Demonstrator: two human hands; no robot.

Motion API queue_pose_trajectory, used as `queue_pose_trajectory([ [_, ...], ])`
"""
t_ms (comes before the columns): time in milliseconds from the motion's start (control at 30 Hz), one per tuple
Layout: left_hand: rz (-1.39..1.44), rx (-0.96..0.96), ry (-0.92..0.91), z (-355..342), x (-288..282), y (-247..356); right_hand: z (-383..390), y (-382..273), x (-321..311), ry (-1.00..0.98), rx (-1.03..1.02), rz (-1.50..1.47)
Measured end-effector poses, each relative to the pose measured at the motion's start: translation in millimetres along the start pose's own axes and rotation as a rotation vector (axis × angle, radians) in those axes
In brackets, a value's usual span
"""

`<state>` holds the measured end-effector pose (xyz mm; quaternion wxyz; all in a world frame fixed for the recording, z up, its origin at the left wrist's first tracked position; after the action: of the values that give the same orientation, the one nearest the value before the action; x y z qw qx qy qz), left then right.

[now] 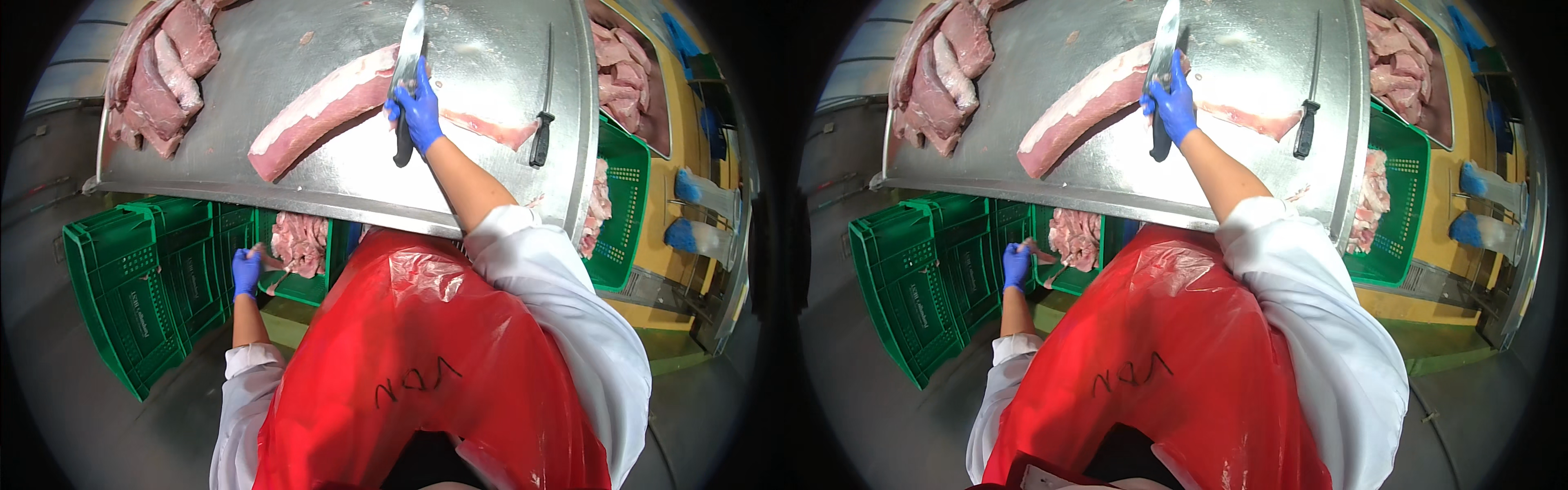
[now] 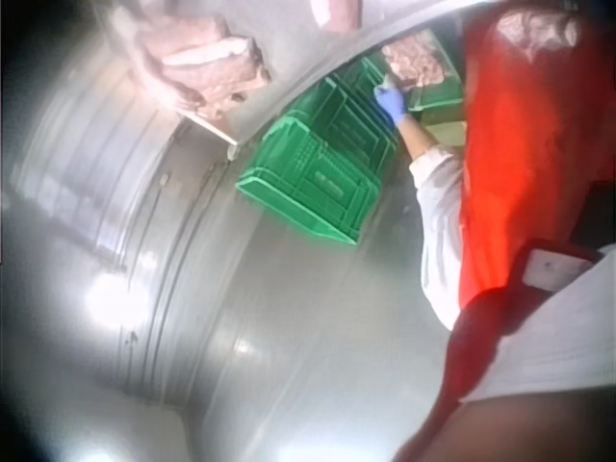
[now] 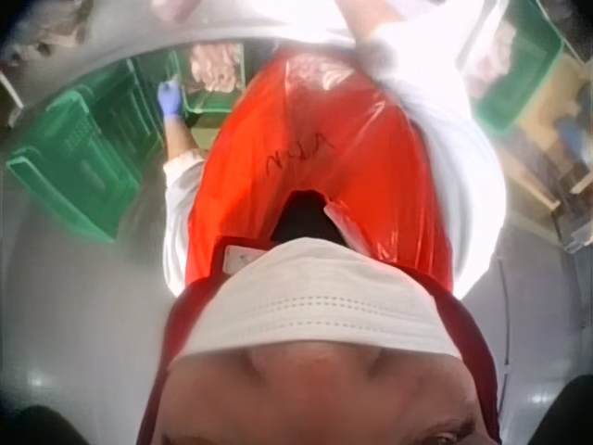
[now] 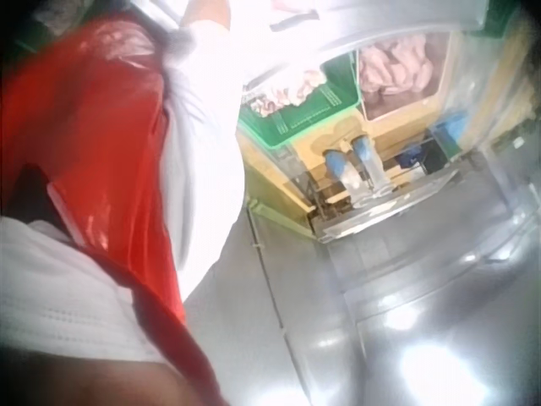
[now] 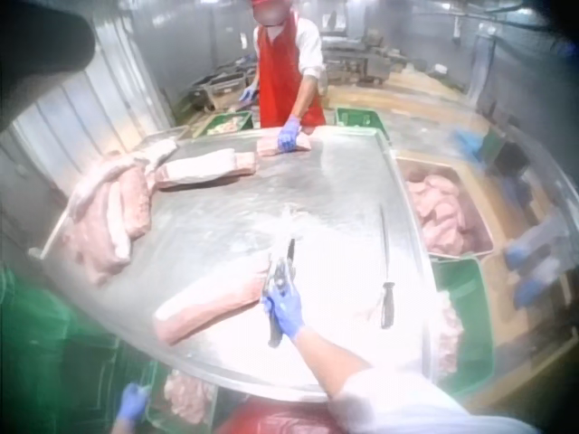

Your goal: The person trims fat and connective tissue from large cuts of pork using a knife. They repeatedly slice off fat layers and place them into a green bin while keeping the trimmed meat on the stainless steel table.

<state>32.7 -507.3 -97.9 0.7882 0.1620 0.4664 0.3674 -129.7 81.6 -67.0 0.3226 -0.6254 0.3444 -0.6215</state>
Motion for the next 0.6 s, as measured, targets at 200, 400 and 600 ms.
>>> queue_pose_trajectory([
  [200, -0.489, 0.044, 0.153, 9.5, 16.3, 74.1, 19.1, -103.2, -54.5, 0.074, -0.303, -0.027],
  [400, -0.259, 0.494, -0.043, -49.9, 111.5, 295.9, 169.1, -356.5, -103.8, 0.144, -0.668, 0.191],
  [600, -0.716, 0.798, -0.023, -88.6, 256.3, 532.1, 298.4, -470.6, -181.1, 0.275, -0.827, 0.212],
])
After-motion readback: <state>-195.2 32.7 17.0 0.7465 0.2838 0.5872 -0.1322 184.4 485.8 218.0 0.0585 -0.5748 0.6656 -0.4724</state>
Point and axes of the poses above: each hand's wrist, its own z-axis away from the middle knuckle, its own x-axis out of the palm, y = z × x, the point moved 8 cm from there along -z, towards the middle knuckle, and after that the axes turned 15 degrees about -y, right-handed, at the moved point
